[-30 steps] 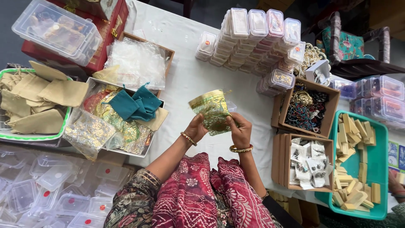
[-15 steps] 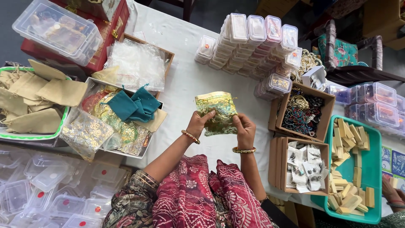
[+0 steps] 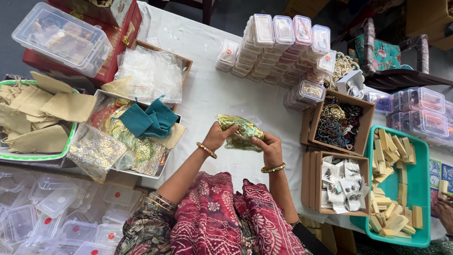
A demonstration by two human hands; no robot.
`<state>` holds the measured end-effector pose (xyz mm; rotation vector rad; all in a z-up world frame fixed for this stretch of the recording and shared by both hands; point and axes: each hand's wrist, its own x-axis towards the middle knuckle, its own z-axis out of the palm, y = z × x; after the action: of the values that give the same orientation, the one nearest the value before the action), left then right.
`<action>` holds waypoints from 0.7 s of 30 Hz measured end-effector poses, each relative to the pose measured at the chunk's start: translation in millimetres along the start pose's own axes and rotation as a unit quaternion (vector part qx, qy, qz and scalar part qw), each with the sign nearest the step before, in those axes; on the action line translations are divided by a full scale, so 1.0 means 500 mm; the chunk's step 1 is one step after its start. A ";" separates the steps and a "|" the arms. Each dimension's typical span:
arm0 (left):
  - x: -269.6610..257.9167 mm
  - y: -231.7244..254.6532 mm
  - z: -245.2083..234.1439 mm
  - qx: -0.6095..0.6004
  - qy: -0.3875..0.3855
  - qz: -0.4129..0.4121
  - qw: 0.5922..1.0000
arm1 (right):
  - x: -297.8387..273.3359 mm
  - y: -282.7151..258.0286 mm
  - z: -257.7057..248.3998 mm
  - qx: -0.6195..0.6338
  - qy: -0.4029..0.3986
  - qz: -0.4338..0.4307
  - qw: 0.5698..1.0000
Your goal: The person sits at a table and packages jewelry items. They pick up a beaded bracelet, wrap it in a gold foil pouch, and place it into a small plastic container. They then pick up a green beaded necklace, wrap it in a clear plastic bag, and place it into a green and gold pouch.
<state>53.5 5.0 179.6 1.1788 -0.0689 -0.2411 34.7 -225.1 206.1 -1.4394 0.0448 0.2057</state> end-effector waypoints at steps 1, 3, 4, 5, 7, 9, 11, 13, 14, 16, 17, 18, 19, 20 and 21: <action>0.005 -0.027 -0.008 0.000 -0.001 0.000 1.000 | 0.001 0.004 0.002 0.000 0.001 0.000 1.000; 0.018 -0.079 -0.024 0.031 -0.018 -0.044 0.998 | 0.003 0.012 0.007 0.005 0.037 -0.020 0.999; 0.018 -0.082 -0.022 0.032 -0.017 -0.043 0.998 | 0.005 0.014 0.011 0.005 0.036 -0.021 0.999; 0.018 -0.086 -0.020 0.013 -0.005 -0.046 0.999 | 0.006 0.016 0.016 0.024 0.053 -0.021 0.998; 0.012 -0.079 -0.013 -0.007 0.007 -0.049 0.999 | 0.006 0.024 0.021 0.043 0.072 -0.020 0.996; 0.009 -0.057 -0.001 -0.005 0.002 -0.071 0.997 | 0.008 0.032 0.018 0.058 0.110 -0.003 0.992; 0.017 -0.093 -0.003 -0.008 0.032 -0.051 0.998 | 0.015 0.067 -0.003 0.062 0.095 0.001 0.994; 0.017 -0.089 0.004 -0.011 0.066 -0.033 0.997 | 0.020 0.074 0.002 0.065 0.077 0.006 0.995; 0.017 -0.065 0.012 0.009 0.100 -0.037 0.994 | 0.023 0.063 0.017 0.069 0.090 -0.002 0.994; 0.020 -0.032 0.021 0.029 0.133 -0.041 0.990 | 0.027 0.042 0.040 0.073 0.105 -0.011 0.992; 0.025 -0.024 0.022 0.087 0.147 0.024 0.985 | 0.029 0.032 0.049 0.042 0.093 -0.036 0.994; 0.029 -0.015 0.022 0.145 0.159 0.089 0.972 | 0.031 0.023 0.059 0.012 0.080 -0.062 0.995; 0.033 -0.017 0.017 0.146 0.158 0.089 0.973 | 0.041 0.052 0.044 0.013 0.082 -0.062 0.995; 0.037 -0.018 0.012 0.203 0.168 0.105 0.959 | 0.051 0.081 0.031 -0.013 0.064 -0.085 0.994; 0.042 -0.020 0.006 0.259 0.178 0.120 0.942 | 0.062 0.111 0.017 -0.039 0.047 -0.107 0.992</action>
<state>71.7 -5.8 169.9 1.7077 0.0465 0.2252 55.2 -206.7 148.0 -1.5201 -0.0421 -0.0371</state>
